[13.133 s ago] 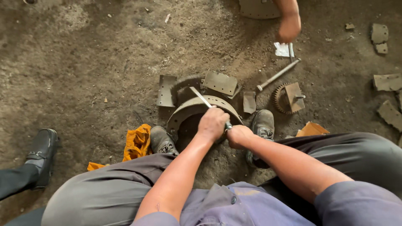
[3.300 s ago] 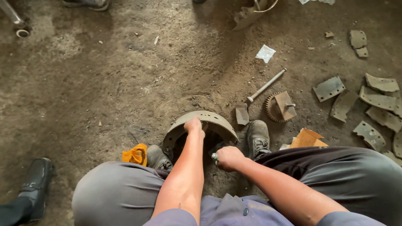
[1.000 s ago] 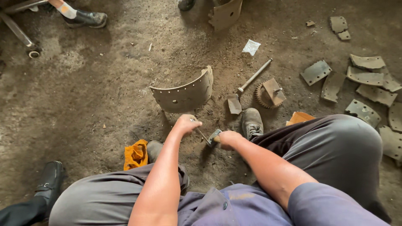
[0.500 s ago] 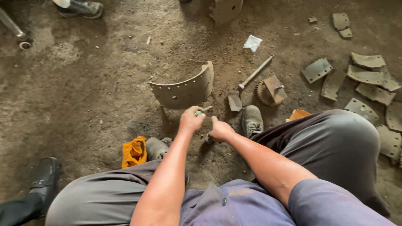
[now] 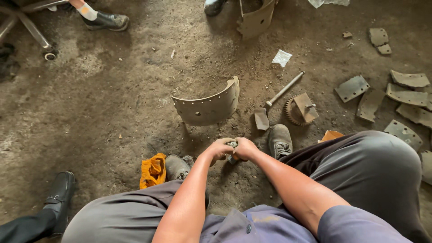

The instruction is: The person uses a hammer and a punch to drive rivets into a brake shoe lining while sitting on the floor of a workshop.

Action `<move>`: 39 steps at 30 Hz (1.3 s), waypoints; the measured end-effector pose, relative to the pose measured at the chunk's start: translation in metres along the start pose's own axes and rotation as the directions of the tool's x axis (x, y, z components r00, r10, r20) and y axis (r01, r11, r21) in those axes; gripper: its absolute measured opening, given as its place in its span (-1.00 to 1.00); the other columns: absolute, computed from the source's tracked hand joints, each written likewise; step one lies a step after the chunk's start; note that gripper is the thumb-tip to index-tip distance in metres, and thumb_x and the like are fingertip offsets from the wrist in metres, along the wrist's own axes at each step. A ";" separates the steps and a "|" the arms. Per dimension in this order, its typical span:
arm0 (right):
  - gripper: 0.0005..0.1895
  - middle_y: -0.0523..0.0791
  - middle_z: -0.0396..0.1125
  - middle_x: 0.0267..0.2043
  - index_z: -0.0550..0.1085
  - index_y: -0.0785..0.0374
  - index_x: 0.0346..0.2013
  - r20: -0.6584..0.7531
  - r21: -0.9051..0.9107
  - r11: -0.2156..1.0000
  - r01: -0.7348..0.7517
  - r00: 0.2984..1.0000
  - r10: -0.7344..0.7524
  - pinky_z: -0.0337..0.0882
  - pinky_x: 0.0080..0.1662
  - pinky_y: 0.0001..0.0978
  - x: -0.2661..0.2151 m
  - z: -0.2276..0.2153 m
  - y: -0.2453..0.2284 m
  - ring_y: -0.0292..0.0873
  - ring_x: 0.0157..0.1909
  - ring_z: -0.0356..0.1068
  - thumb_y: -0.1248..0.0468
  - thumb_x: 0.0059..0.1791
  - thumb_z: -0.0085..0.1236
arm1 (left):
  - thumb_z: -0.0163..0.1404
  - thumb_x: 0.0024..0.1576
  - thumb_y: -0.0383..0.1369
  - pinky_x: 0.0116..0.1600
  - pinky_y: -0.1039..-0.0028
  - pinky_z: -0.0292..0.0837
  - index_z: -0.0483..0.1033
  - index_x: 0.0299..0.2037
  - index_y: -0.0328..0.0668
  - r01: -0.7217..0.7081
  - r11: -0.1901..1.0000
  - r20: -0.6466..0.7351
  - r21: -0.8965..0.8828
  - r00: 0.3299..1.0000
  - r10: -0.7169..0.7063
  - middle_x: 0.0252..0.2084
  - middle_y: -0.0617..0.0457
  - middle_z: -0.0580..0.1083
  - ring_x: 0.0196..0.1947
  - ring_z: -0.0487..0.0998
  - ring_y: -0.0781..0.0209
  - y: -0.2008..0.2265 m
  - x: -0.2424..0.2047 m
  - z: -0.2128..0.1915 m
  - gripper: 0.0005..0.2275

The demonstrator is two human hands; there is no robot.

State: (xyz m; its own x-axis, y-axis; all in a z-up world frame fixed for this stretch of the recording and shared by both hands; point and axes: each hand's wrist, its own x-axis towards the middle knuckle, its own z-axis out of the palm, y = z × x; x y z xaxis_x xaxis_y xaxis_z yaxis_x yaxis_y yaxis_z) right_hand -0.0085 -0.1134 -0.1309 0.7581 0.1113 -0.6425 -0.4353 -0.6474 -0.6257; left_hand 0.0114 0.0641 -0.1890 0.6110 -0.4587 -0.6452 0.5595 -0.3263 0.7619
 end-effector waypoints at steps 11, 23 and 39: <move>-0.68 -0.08 0.45 -0.38 0.50 0.29 -0.28 0.014 0.403 0.915 0.009 1.000 -0.016 0.43 -0.34 -0.28 0.040 0.012 0.020 -0.21 -0.41 0.40 0.16 -0.20 0.32 | 0.07 -0.03 -0.35 0.07 0.21 0.48 0.56 -0.11 -0.18 0.101 0.837 -0.279 0.537 0.958 0.063 -0.10 -0.18 0.58 -0.02 0.60 -0.12 0.007 -0.004 0.019 -0.73; -0.63 0.09 0.49 -0.16 0.56 0.17 -0.21 -0.241 -0.189 0.979 0.072 0.964 -0.117 0.44 0.00 0.01 -0.005 -0.024 -0.002 0.18 -0.05 0.47 0.02 -0.17 0.23 | 0.03 0.08 -0.16 0.18 0.12 0.42 0.58 0.00 -0.04 0.136 0.659 -0.196 0.739 0.980 0.018 0.03 -0.19 0.54 0.10 0.52 -0.18 0.066 -0.038 0.046 -0.67; -0.69 0.09 0.48 -0.19 0.52 0.17 -0.23 -0.088 -0.353 0.920 0.169 0.973 -0.213 0.42 -0.03 0.05 -0.024 -0.021 -0.010 0.20 -0.06 0.45 0.07 -0.15 0.15 | 0.06 0.04 -0.32 0.16 0.14 0.43 0.56 -0.09 -0.07 0.143 0.635 -0.272 0.759 0.956 0.109 0.02 -0.13 0.56 0.11 0.52 -0.14 0.063 -0.043 0.043 -0.76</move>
State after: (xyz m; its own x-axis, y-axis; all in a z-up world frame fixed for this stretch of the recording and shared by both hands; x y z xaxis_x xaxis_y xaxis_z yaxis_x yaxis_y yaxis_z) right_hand -0.0125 -0.1254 -0.0996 0.8734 0.1796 -0.4527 -0.1004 -0.8432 -0.5281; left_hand -0.0039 0.0277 -0.1106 0.7977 -0.2494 -0.5491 0.0178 -0.9004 0.4348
